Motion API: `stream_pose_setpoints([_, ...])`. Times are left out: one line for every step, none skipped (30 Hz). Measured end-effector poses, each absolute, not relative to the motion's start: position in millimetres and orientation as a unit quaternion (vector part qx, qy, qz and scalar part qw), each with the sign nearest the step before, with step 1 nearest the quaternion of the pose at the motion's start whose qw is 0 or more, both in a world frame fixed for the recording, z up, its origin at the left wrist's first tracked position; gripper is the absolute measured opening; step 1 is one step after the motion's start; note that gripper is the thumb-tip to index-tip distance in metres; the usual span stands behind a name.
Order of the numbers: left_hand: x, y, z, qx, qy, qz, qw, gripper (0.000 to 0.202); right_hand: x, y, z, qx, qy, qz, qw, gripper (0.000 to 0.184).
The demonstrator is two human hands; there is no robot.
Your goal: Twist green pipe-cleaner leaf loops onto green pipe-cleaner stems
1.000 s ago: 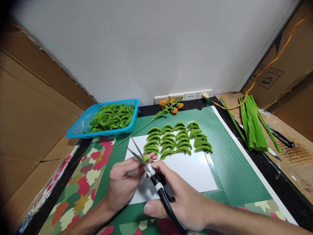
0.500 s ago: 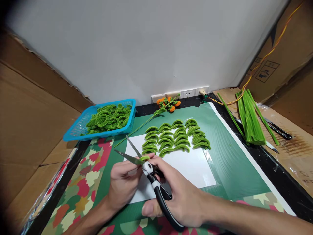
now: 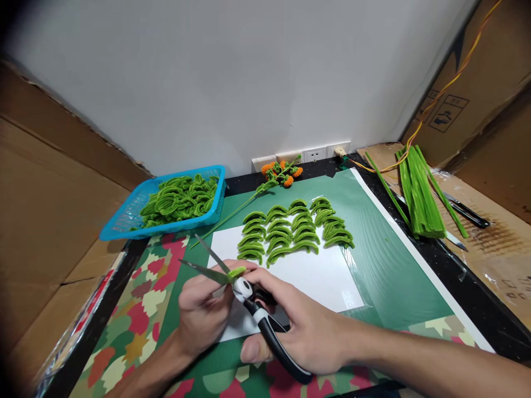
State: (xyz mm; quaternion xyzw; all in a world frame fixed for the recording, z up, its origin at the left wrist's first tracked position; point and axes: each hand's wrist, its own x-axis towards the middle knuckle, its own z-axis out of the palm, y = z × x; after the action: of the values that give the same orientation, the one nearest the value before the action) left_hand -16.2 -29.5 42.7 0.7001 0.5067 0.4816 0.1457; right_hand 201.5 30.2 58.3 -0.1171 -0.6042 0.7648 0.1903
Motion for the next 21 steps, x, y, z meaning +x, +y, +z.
stream_pose_setpoints([-15,-29,43,0.699,0.508,0.481,0.149,0.029,202,30,58,-0.115,-0.603,0.768,0.183,0.07])
stream_pose_setpoints([-14,-29,43,0.697,0.512,0.479,0.153,0.029,203,29,58,-0.119,-0.604,0.768,0.177,0.071])
stream_pose_setpoints([-12,-29,43,0.693,0.518,0.476,0.157,0.029,203,29,58,-0.124,-0.605,0.766,0.176,0.073])
stream_pose_setpoints([-11,-29,44,0.689,0.524,0.474,0.162,0.03,204,29,58,-0.13,-0.609,0.762,0.178,0.074])
stream_pose_setpoints([-9,-28,45,0.683,0.53,0.473,0.168,0.03,204,28,58,-0.134,-0.613,0.757,0.182,0.074])
stream_pose_setpoints([-8,-28,47,0.68,0.533,0.472,0.174,0.031,205,28,59,-0.135,-0.616,0.753,0.187,0.075])
stream_pose_setpoints([-7,-27,49,0.679,0.533,0.472,0.179,0.032,205,28,59,-0.136,-0.619,0.75,0.19,0.074])
stream_pose_setpoints([-6,-26,51,0.679,0.531,0.474,0.18,0.032,205,28,59,-0.137,-0.621,0.748,0.192,0.073])
stream_pose_setpoints([-5,-26,53,0.68,0.528,0.475,0.18,0.033,205,28,59,-0.14,-0.622,0.746,0.192,0.072])
stream_pose_setpoints([-4,-25,55,0.68,0.528,0.476,0.179,0.034,205,28,59,-0.145,-0.622,0.745,0.191,0.071])
stream_pose_setpoints([-4,-25,56,0.68,0.529,0.476,0.178,0.035,205,28,59,-0.151,-0.622,0.744,0.189,0.07])
stream_pose_setpoints([-4,-25,57,0.679,0.531,0.475,0.178,0.036,205,28,58,-0.157,-0.622,0.744,0.187,0.07])
stream_pose_setpoints([-5,-24,57,0.678,0.534,0.472,0.179,0.035,205,27,58,-0.164,-0.621,0.744,0.185,0.071])
stream_pose_setpoints([-5,-25,57,0.678,0.536,0.469,0.182,0.035,204,27,56,-0.168,-0.619,0.745,0.183,0.073])
stream_pose_setpoints([-6,-25,56,0.679,0.537,0.466,0.183,0.033,204,26,55,-0.171,-0.615,0.748,0.181,0.073])
stream_pose_setpoints([-7,-25,56,0.68,0.538,0.463,0.185,0.032,204,25,53,-0.172,-0.609,0.753,0.18,0.074])
stream_pose_setpoints([-8,-25,55,0.68,0.539,0.461,0.187,0.031,204,25,51,-0.172,-0.603,0.757,0.18,0.073])
stream_pose_setpoints([-9,-26,54,0.678,0.541,0.458,0.191,0.03,204,24,50,-0.173,-0.597,0.762,0.181,0.072])
stream_pose_setpoints([-10,-26,53,0.676,0.544,0.456,0.2,0.03,203,24,50,-0.172,-0.592,0.766,0.183,0.071])
stream_pose_setpoints([-10,-26,53,0.673,0.545,0.454,0.21,0.03,203,23,50,-0.172,-0.588,0.768,0.186,0.069])
stream_pose_setpoints([-11,-27,53,0.669,0.545,0.453,0.223,0.029,203,23,50,-0.173,-0.584,0.771,0.188,0.068])
